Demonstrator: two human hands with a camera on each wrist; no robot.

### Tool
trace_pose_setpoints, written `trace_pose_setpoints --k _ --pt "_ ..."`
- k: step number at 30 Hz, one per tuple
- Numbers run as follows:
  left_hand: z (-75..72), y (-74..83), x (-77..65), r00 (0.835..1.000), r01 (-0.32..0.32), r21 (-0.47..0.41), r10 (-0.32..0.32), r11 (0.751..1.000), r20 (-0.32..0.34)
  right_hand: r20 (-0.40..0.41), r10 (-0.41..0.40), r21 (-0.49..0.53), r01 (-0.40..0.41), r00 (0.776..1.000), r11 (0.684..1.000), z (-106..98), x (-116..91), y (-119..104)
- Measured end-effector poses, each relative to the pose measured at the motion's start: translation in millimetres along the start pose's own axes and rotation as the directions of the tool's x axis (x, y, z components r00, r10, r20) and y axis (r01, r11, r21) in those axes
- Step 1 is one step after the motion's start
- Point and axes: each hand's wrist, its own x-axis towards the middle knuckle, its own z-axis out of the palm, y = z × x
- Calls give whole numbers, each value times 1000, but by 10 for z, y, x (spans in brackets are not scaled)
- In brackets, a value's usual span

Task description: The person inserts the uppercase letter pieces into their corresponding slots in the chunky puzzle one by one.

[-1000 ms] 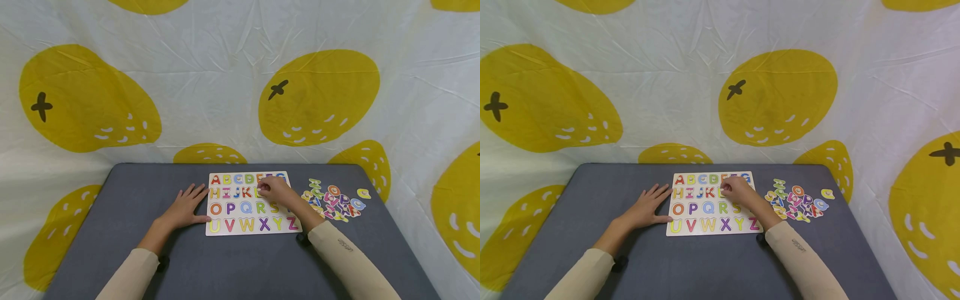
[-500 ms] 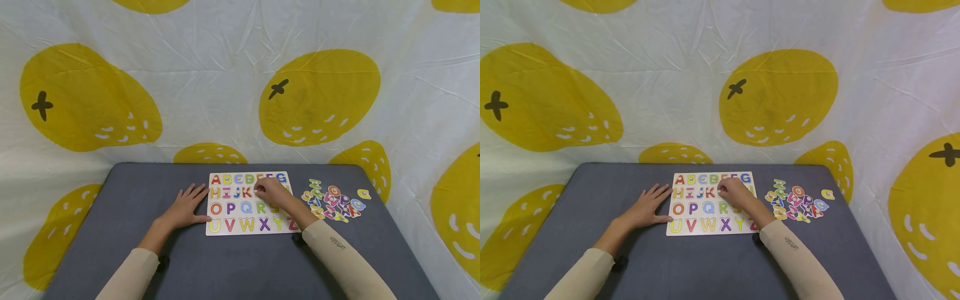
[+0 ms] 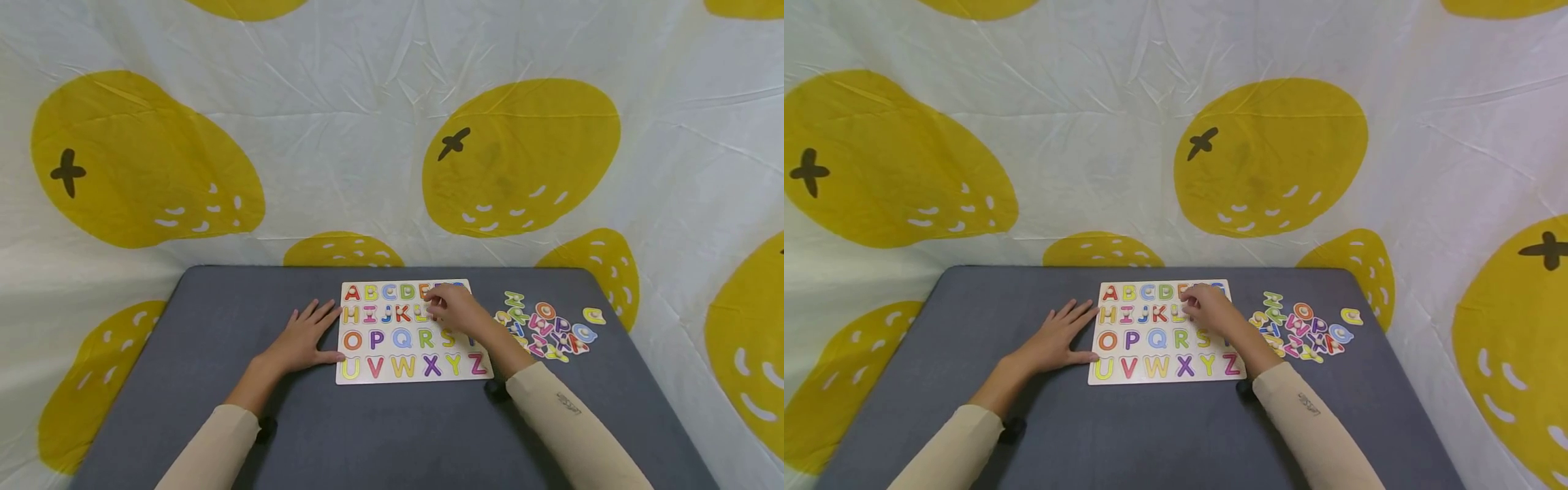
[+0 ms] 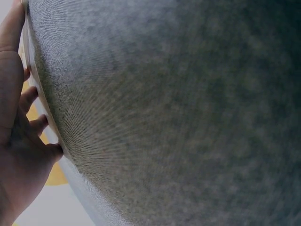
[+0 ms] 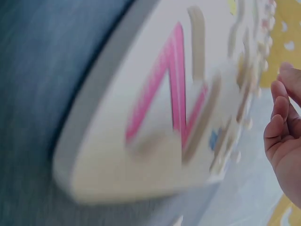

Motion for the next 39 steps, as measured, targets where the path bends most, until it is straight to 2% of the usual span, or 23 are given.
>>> trace_pose_setpoints --k 8,15,21,29,35,39 --pt "-6 -6 -5 1000 0 2 0 1000 -3 -95 -11 -20 9 995 1000 -241 -213 205" --pt "-30 4 10 1000 -6 -3 6 1000 -5 -176 41 -21 -45 984 999 -418 -457 490" --pt "-47 16 20 1000 -3 2 3 1000 9 -199 91 -22 -97 976 995 -620 -699 758" --pt "-40 30 16 1000 -3 -13 3 1000 16 -169 202 25 -201 965 979 -884 -1068 1105" --pt "-36 32 13 1000 8 -5 -8 1000 17 -150 209 -31 -216 966 976 -950 -1232 1306" --pt "-34 34 4 1000 4 -7 -4 1000 9 -94 223 -42 -228 970 973 -947 -1265 1396"
